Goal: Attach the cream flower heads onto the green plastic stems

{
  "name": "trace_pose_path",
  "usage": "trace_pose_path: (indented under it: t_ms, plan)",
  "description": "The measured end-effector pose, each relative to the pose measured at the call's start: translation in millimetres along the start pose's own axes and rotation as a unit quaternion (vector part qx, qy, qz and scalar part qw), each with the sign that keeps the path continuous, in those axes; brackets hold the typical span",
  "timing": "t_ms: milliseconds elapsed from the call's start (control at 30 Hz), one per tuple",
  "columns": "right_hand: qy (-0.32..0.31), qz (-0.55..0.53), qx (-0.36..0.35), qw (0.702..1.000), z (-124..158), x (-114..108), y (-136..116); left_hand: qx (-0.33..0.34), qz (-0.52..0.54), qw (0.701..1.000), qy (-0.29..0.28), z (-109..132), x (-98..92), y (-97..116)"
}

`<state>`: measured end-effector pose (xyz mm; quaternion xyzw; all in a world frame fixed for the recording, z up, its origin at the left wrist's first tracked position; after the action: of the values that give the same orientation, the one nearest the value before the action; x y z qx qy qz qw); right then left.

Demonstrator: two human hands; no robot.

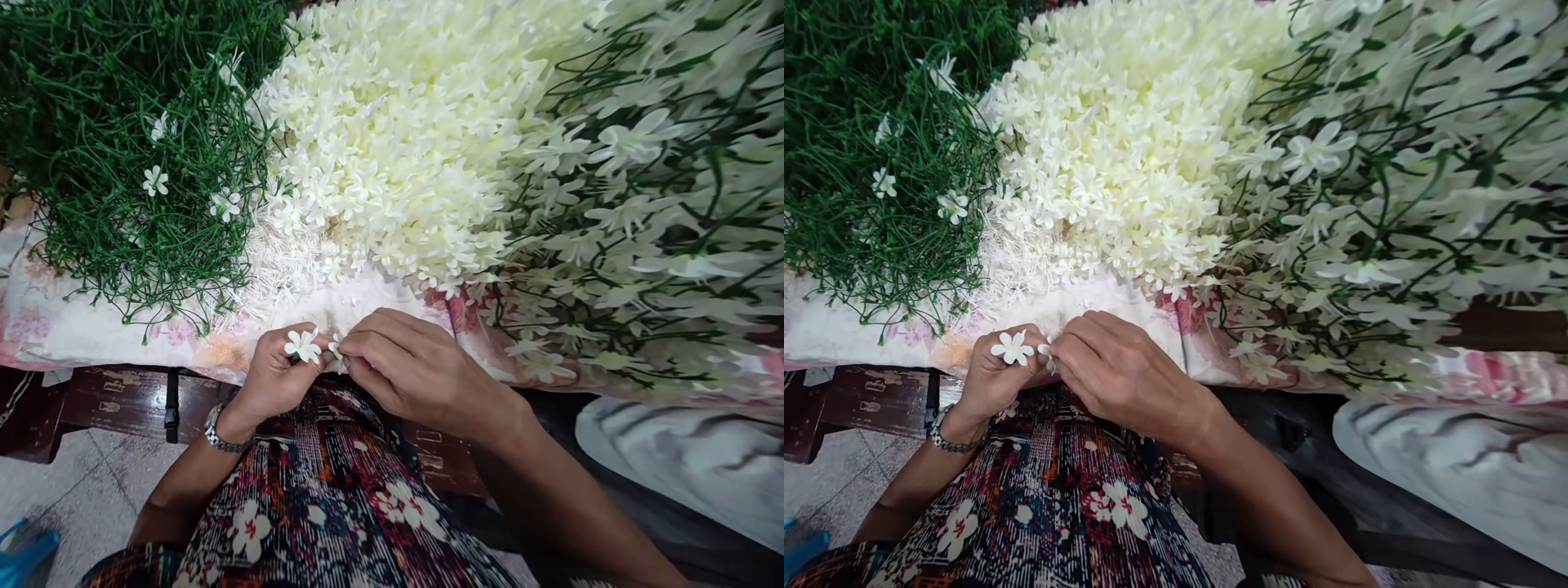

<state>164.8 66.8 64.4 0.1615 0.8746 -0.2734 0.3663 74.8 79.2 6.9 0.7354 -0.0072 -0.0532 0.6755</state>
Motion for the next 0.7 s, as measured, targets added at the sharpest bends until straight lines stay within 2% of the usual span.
trace_pose_path:
  t_ms: [200, 433, 700]
  plan:
    - [0.049, -0.054, 0.067, 0.995, 7.5, 0.6, 14.6, -0.011, -0.036, 0.999, -0.016, -0.9, 4.4, 1.4]
    - [0.093, -0.091, 0.100, 0.986, 13.3, 3.8, 19.2, -0.045, -0.027, 0.999, 0.011, -1.3, 1.2, -9.2]
    - [0.050, -0.064, 0.090, 0.993, 11.2, 8.8, 18.2, -0.063, -0.065, 0.996, 0.021, -2.6, -2.2, -16.3]
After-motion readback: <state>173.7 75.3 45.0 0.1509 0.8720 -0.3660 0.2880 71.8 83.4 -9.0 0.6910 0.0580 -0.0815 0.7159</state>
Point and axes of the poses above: each hand's wrist, its own z-axis away from the middle knuckle, its own x-axis out of the palm, y = z × x, the point moved 8 cm from there along -z, towards the middle knuckle, and after that the axes turned 12 degrees about y, right-handed, at the moved point
